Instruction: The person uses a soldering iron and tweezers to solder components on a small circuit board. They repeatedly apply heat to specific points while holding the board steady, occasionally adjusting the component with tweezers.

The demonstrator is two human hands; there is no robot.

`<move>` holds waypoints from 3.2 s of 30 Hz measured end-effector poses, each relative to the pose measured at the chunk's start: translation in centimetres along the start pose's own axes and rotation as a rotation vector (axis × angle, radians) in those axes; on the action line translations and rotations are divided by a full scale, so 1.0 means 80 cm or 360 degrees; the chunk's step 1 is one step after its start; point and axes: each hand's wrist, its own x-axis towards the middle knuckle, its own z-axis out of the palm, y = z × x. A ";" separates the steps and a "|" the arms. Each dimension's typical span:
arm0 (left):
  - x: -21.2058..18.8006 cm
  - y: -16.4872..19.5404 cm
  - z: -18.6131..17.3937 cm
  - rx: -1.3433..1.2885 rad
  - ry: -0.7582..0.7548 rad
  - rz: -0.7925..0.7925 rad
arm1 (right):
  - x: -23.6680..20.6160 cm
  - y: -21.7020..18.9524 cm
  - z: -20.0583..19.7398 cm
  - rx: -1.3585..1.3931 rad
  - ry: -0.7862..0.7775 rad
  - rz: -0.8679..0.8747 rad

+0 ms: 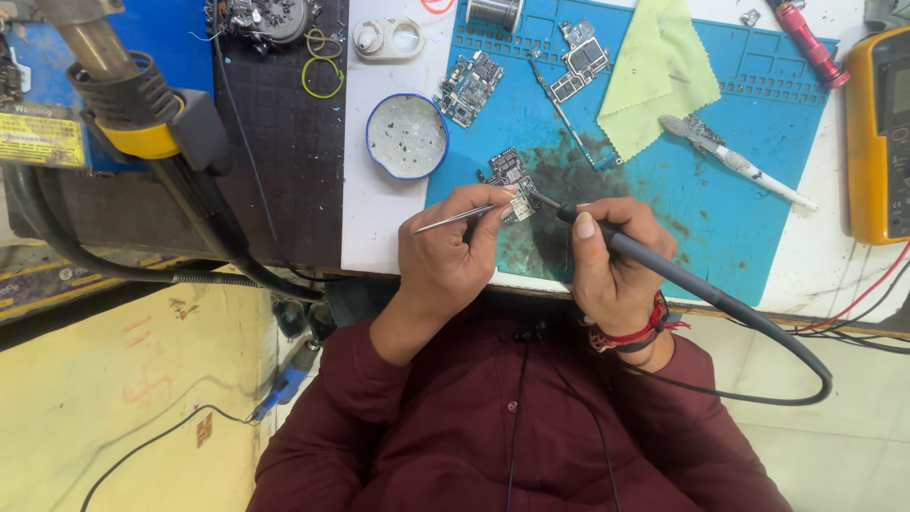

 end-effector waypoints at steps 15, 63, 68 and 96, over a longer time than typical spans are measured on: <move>-0.005 -0.004 0.001 -0.0081 -0.0006 -0.0093 | 0.002 0.000 0.001 0.0052 0.0004 0.0019; -0.009 -0.013 0.001 -0.0141 0.0027 0.0004 | 0.003 -0.002 0.000 -0.0019 -0.0052 -0.0086; -0.009 -0.014 0.001 -0.0138 0.0022 0.0006 | 0.002 -0.002 -0.001 -0.0015 -0.0046 -0.0069; -0.008 -0.012 0.001 -0.0130 0.0031 0.0046 | 0.003 -0.002 0.000 0.0009 -0.0041 -0.0082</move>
